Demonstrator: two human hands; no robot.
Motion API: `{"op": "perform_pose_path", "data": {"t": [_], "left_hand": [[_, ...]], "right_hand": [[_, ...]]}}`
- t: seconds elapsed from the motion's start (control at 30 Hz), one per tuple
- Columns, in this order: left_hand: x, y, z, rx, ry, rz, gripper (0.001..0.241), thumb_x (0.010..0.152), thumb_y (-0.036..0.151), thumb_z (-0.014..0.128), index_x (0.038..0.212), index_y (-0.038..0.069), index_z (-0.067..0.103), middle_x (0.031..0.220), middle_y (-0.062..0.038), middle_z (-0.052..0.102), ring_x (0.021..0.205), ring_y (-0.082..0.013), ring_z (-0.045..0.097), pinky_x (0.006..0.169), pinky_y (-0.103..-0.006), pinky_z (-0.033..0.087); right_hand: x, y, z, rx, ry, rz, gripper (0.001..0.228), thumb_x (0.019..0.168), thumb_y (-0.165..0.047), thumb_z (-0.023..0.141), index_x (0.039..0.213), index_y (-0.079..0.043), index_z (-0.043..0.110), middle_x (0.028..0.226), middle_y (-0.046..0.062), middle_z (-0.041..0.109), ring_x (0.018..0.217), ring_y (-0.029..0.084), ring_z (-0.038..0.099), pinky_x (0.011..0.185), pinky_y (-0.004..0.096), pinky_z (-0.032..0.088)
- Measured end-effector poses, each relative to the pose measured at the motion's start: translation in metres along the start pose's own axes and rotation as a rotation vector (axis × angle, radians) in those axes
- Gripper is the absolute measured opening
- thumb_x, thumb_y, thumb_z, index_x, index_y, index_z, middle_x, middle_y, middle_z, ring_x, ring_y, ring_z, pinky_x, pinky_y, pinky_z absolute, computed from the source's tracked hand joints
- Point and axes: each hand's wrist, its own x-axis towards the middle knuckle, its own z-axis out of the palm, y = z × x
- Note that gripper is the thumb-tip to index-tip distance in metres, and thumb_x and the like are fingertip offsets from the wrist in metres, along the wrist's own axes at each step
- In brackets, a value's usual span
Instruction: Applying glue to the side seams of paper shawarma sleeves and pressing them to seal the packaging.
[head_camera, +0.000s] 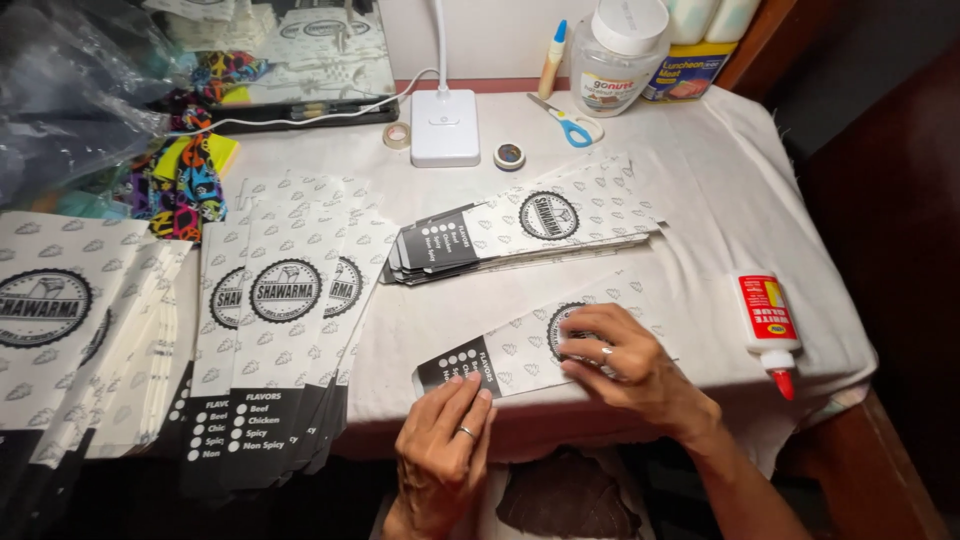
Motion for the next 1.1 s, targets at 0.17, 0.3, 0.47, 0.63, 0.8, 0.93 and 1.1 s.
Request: {"op": "perform_pose_path", "data": {"t": [0.17, 0.3, 0.47, 0.63, 0.8, 0.93, 1.1], "left_hand": [[0.001, 0.001, 0.002, 0.007, 0.027, -0.068, 0.012, 0.088, 0.009, 0.079, 0.096, 0.001, 0.076, 0.107, -0.013, 0.077, 0.094, -0.0282, 0.072, 0.078, -0.0388, 0.06], [0.013, 0.017, 0.006, 0.035, 0.029, -0.255, 0.012, 0.086, 0.01, 0.078, 0.084, 0.0, 0.071, 0.099, -0.012, 0.074, 0.088, -0.0279, 0.068, 0.073, -0.0409, 0.054], [0.034, 0.032, 0.064, 0.176, -0.166, -0.284, 0.019, 0.093, 0.011, 0.071, 0.102, -0.003, 0.062, 0.092, -0.014, 0.061, 0.081, -0.0307, 0.053, 0.068, -0.0435, 0.044], [0.022, 0.03, 0.094, 0.271, -0.353, -0.361, 0.046, 0.093, 0.02, 0.075, 0.131, -0.002, 0.06, 0.099, -0.011, 0.059, 0.083, -0.0262, 0.052, 0.066, -0.0378, 0.048], [-0.001, 0.001, 0.042, 0.336, -0.364, -0.417, 0.056, 0.099, 0.037, 0.063, 0.141, 0.0, 0.055, 0.129, -0.018, 0.061, 0.104, -0.0292, 0.055, 0.085, -0.041, 0.053], [-0.022, -0.019, 0.019, 0.41, -0.235, -0.387, 0.06, 0.095, 0.039, 0.07, 0.136, -0.002, 0.06, 0.121, -0.015, 0.062, 0.091, -0.0269, 0.053, 0.073, -0.0385, 0.05], [-0.01, -0.01, 0.007, 0.518, -0.262, -0.567, 0.07, 0.092, 0.042, 0.067, 0.138, -0.008, 0.054, 0.124, -0.02, 0.057, 0.104, -0.0349, 0.055, 0.085, -0.0492, 0.05]], "right_hand": [[-0.01, 0.033, 0.007, -0.002, -0.243, 0.089, 0.059, 0.091, -0.037, 0.07, 0.141, -0.01, 0.052, 0.149, 0.016, 0.053, 0.14, 0.034, 0.048, 0.117, 0.052, 0.038], [-0.015, 0.033, -0.006, -0.278, -0.428, 0.266, 0.097, 0.085, -0.06, 0.072, 0.159, -0.011, 0.032, 0.164, 0.008, 0.035, 0.153, 0.029, 0.028, 0.124, 0.05, 0.016], [-0.018, 0.038, -0.002, -0.369, -0.468, 0.221, 0.099, 0.088, -0.063, 0.067, 0.161, -0.01, 0.026, 0.167, 0.009, 0.028, 0.157, 0.027, 0.019, 0.126, 0.049, 0.007], [-0.019, 0.032, -0.007, -0.461, -0.428, 0.184, 0.101, 0.087, -0.066, 0.063, 0.163, -0.011, 0.024, 0.17, 0.006, 0.027, 0.158, 0.025, 0.018, 0.127, 0.048, 0.007], [-0.033, 0.032, -0.014, -0.569, -0.373, 0.326, 0.129, 0.077, -0.077, 0.066, 0.164, -0.002, 0.009, 0.172, 0.018, 0.009, 0.159, 0.03, 0.007, 0.127, 0.047, 0.004], [-0.039, 0.042, -0.021, -0.574, -0.464, 0.551, 0.141, 0.071, -0.084, 0.07, 0.163, -0.004, -0.001, 0.172, 0.015, -0.003, 0.158, 0.032, -0.008, 0.124, 0.043, -0.002], [0.0, 0.039, -0.032, -0.78, -0.197, 0.603, 0.086, 0.095, -0.073, 0.03, 0.131, -0.001, 0.061, 0.127, 0.023, 0.059, 0.139, 0.042, 0.045, 0.129, 0.058, 0.023]]}}
